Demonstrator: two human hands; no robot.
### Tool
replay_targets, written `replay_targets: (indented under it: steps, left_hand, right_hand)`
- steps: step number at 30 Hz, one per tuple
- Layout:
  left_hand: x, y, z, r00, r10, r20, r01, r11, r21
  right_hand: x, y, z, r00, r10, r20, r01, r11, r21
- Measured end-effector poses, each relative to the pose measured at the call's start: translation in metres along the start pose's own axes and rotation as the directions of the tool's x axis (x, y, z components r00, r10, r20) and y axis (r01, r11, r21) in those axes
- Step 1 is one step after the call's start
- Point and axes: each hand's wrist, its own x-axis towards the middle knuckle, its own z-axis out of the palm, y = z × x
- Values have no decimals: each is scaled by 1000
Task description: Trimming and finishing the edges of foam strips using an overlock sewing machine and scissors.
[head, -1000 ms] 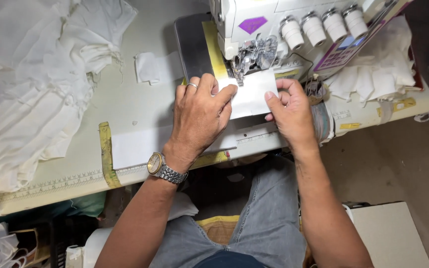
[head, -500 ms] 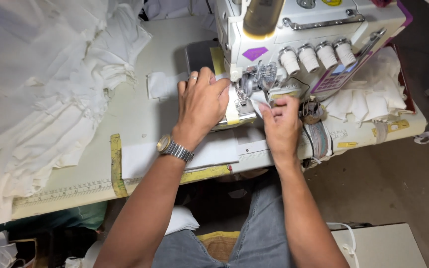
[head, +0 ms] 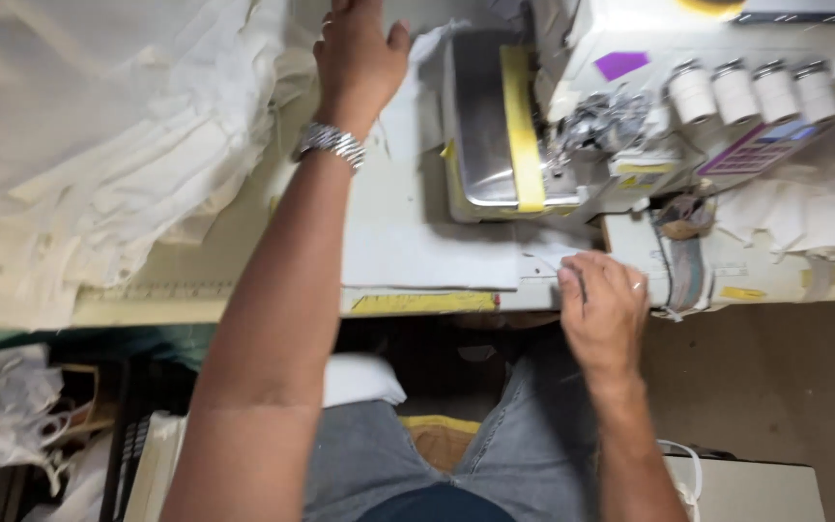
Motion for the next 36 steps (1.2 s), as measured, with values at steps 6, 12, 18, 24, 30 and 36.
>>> replay_targets:
  steps: [6, 12, 18, 24, 30, 36]
  left_hand:
    - [-168, -41, -161, 993, -18, 115, 32, 992, -121]
    - [-254, -59, -144, 948, -273, 161, 254, 959, 130]
    - [-260, -56, -136, 997, -82, 2, 81, 991, 102]
    - [-262, 2, -145, 911, 394, -120, -410, 840, -356]
    - [-236, 61, -197, 943, 292, 159, -158, 814, -559]
    - [-140, 48, -132, 909, 332, -253, -402, 858, -320]
  right_hand:
    - [18, 18, 0, 988, 87, 127, -56, 972, -229]
    - [34, -68, 14, 948, -202, 246, 147, 963, 226]
    - [49, -61, 24, 860, -35, 510, -76, 978, 194]
    - [54, -62, 28, 846, -64, 529, -4, 992, 127]
    - [42, -40, 33, 953, -110, 284, 44, 972, 230]
    - [50, 11, -25, 906, 323, 274, -405, 478, 779]
